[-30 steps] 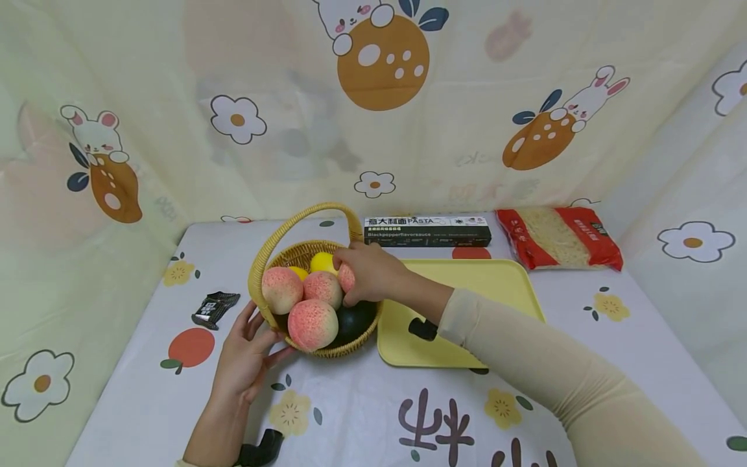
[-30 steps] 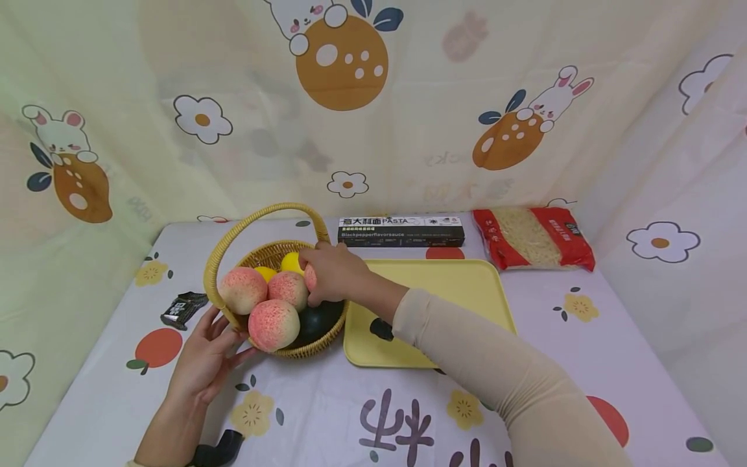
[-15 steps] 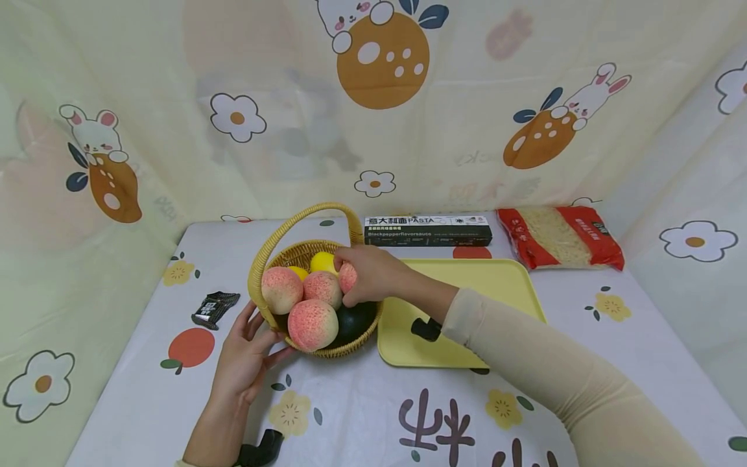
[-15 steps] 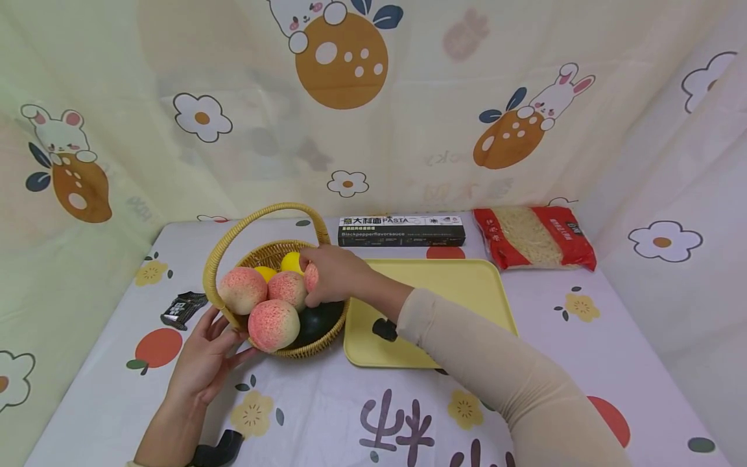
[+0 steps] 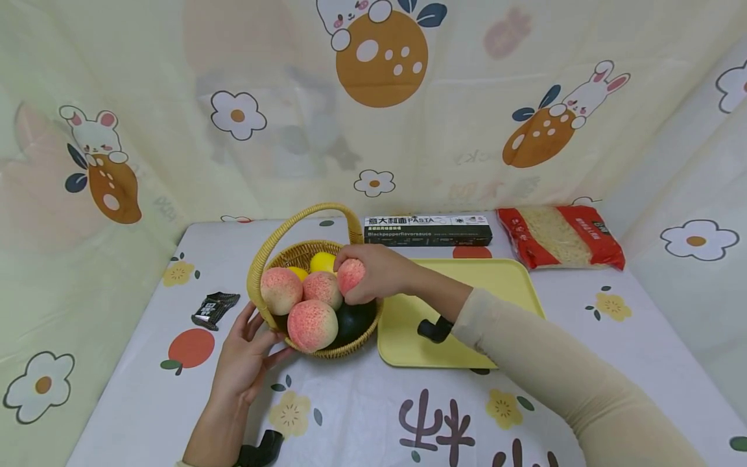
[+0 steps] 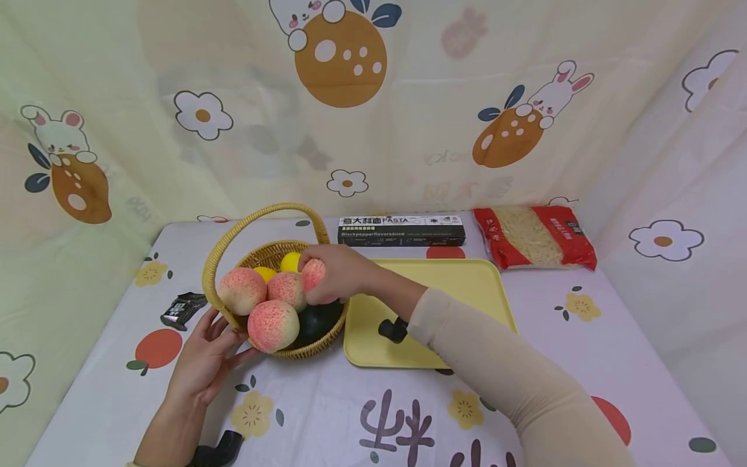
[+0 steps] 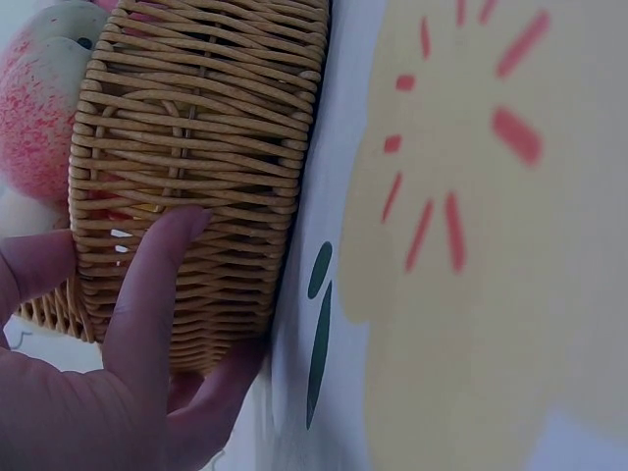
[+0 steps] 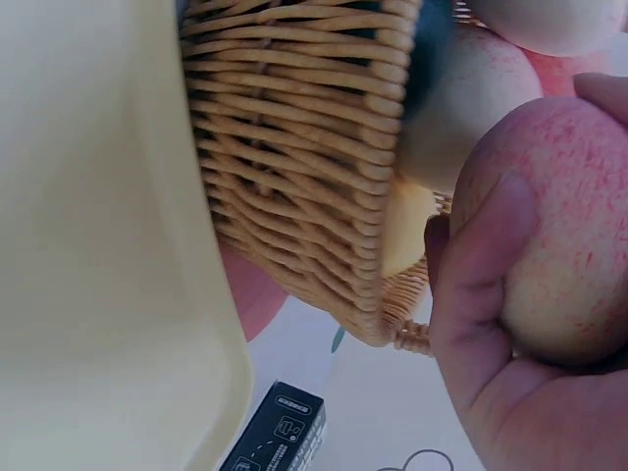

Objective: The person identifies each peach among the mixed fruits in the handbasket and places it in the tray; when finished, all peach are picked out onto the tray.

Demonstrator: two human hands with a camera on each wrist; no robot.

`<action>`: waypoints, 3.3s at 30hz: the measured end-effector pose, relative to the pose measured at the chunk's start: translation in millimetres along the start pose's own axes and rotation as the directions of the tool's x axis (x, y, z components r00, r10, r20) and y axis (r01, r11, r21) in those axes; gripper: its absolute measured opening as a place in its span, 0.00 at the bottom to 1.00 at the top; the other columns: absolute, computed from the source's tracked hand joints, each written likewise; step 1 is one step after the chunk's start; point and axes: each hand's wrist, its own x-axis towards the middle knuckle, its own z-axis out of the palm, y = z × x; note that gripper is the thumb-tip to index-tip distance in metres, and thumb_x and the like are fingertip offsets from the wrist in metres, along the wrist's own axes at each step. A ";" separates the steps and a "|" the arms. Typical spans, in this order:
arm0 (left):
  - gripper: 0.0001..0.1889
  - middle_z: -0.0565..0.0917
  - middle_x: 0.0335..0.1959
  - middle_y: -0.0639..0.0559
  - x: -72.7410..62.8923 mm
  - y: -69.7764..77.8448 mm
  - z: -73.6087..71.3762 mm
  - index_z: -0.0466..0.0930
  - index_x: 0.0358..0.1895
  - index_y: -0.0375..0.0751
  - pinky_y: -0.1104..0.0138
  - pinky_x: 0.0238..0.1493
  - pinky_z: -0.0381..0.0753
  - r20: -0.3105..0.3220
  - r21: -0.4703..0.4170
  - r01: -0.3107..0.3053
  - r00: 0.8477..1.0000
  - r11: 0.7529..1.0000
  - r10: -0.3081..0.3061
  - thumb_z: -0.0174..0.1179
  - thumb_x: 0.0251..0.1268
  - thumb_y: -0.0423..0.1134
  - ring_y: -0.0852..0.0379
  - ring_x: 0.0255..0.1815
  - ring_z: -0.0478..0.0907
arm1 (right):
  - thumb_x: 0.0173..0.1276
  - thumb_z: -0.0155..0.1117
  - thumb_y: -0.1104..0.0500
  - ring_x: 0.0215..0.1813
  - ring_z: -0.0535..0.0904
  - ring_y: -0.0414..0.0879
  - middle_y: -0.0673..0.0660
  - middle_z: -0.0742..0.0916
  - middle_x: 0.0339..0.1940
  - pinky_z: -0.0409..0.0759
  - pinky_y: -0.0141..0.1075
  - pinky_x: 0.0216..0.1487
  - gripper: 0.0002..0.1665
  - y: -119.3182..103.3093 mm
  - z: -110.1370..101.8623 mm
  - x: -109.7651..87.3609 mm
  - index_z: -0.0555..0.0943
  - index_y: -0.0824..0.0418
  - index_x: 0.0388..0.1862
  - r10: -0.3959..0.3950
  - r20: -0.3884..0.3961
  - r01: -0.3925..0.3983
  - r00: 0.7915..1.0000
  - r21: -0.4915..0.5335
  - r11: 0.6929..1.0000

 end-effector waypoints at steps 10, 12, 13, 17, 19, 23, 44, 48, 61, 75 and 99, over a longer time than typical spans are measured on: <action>0.51 0.57 0.86 0.50 0.7 -1.4 -0.1 0.46 0.88 0.63 0.59 0.50 0.92 0.006 -0.006 -0.003 1.000 1.000 0.003 0.60 0.68 0.27 0.44 0.71 0.72 | 0.52 0.77 0.56 0.42 0.83 0.53 0.57 0.83 0.52 0.86 0.40 0.28 0.29 6.5 -13.6 -18.1 0.81 0.49 0.56 -0.035 0.009 0.033 0.999 0.197 0.980; 0.51 0.56 0.87 0.50 0.7 -1.8 -0.3 0.46 0.88 0.64 0.59 0.50 0.92 0.006 -0.005 0.000 1.000 1.000 0.000 0.60 0.68 0.27 0.43 0.71 0.71 | 0.53 0.77 0.56 0.42 0.83 0.53 0.57 0.83 0.52 0.86 0.41 0.27 0.30 10.0 -16.6 -22.9 0.81 0.50 0.56 -0.039 0.005 0.037 0.999 0.213 0.976; 0.51 0.56 0.87 0.50 0.8 -1.9 -0.4 0.46 0.88 0.64 0.59 0.50 0.92 0.006 -0.006 0.002 1.000 1.000 -0.002 0.60 0.68 0.27 0.43 0.71 0.71 | 0.53 0.76 0.56 0.42 0.83 0.54 0.57 0.83 0.52 0.86 0.41 0.26 0.30 11.5 -18.4 -25.6 0.81 0.50 0.57 -0.041 0.000 0.040 0.999 0.224 0.974; 0.51 0.56 0.87 0.50 0.7 -2.2 -0.3 0.46 0.88 0.64 0.59 0.50 0.92 0.006 -0.010 0.002 1.000 1.000 -0.002 0.61 0.68 0.27 0.43 0.72 0.71 | 0.53 0.75 0.59 0.40 0.83 0.54 0.57 0.84 0.52 0.85 0.41 0.26 0.29 16.4 -27.2 -39.2 0.81 0.50 0.56 -0.039 -0.028 0.045 0.999 0.260 0.965; 0.51 0.56 0.87 0.50 0.7 -2.0 0.0 0.46 0.87 0.64 0.59 0.50 0.92 0.005 -0.011 0.001 1.000 1.000 -0.001 0.61 0.69 0.28 0.43 0.72 0.71 | 0.54 0.74 0.60 0.38 0.82 0.55 0.58 0.84 0.52 0.85 0.40 0.26 0.28 18.3 -32.2 -46.9 0.80 0.51 0.56 -0.030 -0.044 0.041 0.999 0.278 0.960; 0.51 0.57 0.86 0.50 0.7 -1.3 0.4 0.46 0.87 0.64 0.59 0.50 0.92 0.003 -0.009 0.000 1.000 1.000 0.000 0.61 0.68 0.28 0.44 0.71 0.72 | 0.55 0.74 0.62 0.37 0.82 0.55 0.60 0.83 0.52 0.86 0.40 0.28 0.29 25.4 -40.7 -61.5 0.79 0.53 0.58 0.009 -0.068 0.011 0.998 0.283 0.959; 0.51 0.57 0.86 0.50 -1.2 1.4 0.5 0.46 0.87 0.65 0.59 0.50 0.92 -0.006 -0.005 0.004 1.000 1.000 -0.004 0.61 0.68 0.27 0.43 0.71 0.74 | 0.57 0.77 0.57 0.33 0.81 0.51 0.59 0.83 0.52 0.85 0.44 0.26 0.30 75.1 -41.5 -49.2 0.80 0.52 0.59 0.165 -0.159 -0.155 0.973 0.074 0.985; 0.51 0.57 0.86 0.50 -0.5 1.4 0.4 0.46 0.87 0.64 0.59 0.50 0.92 -0.002 -0.004 0.001 1.000 1.000 -0.001 0.61 0.68 0.27 0.43 0.70 0.74 | 0.56 0.76 0.56 0.34 0.82 0.50 0.59 0.83 0.53 0.84 0.37 0.24 0.32 77.7 -38.3 -35.2 0.79 0.55 0.62 0.151 -0.142 -0.154 0.978 -0.012 0.988; 0.51 0.57 0.86 0.51 -1.3 -0.6 1.1 0.47 0.87 0.65 0.58 0.50 0.92 -0.004 -0.004 -0.005 1.000 1.000 0.005 0.61 0.67 0.27 0.43 0.72 0.74 | 0.54 0.81 0.48 0.57 0.79 0.56 0.63 0.85 0.60 0.85 0.48 0.58 0.41 91.9 -21.1 -11.0 0.81 0.57 0.66 0.090 -0.066 -0.106 0.994 -0.319 0.942; 0.51 0.58 0.86 0.51 -0.3 -0.6 0.5 0.46 0.87 0.65 0.59 0.49 0.92 -0.003 0.001 -0.005 1.000 1.000 0.005 0.61 0.68 0.27 0.43 0.69 0.74 | 0.53 0.81 0.48 0.55 0.79 0.54 0.62 0.85 0.57 0.85 0.47 0.56 0.40 95.3 -20.4 -10.9 0.79 0.57 0.65 0.109 -0.079 -0.127 0.991 -0.279 0.952; 0.52 0.57 0.86 0.51 -0.7 0.8 -0.3 0.45 0.87 0.68 0.59 0.49 0.92 -0.003 0.006 0.004 1.000 1.000 -0.004 0.61 0.67 0.28 0.43 0.70 0.75 | 0.58 0.78 0.50 0.60 0.80 0.56 0.61 0.84 0.68 0.86 0.50 0.59 0.44 91.5 -46.8 -33.5 0.77 0.61 0.73 0.059 -0.077 -0.078 0.995 -0.265 0.961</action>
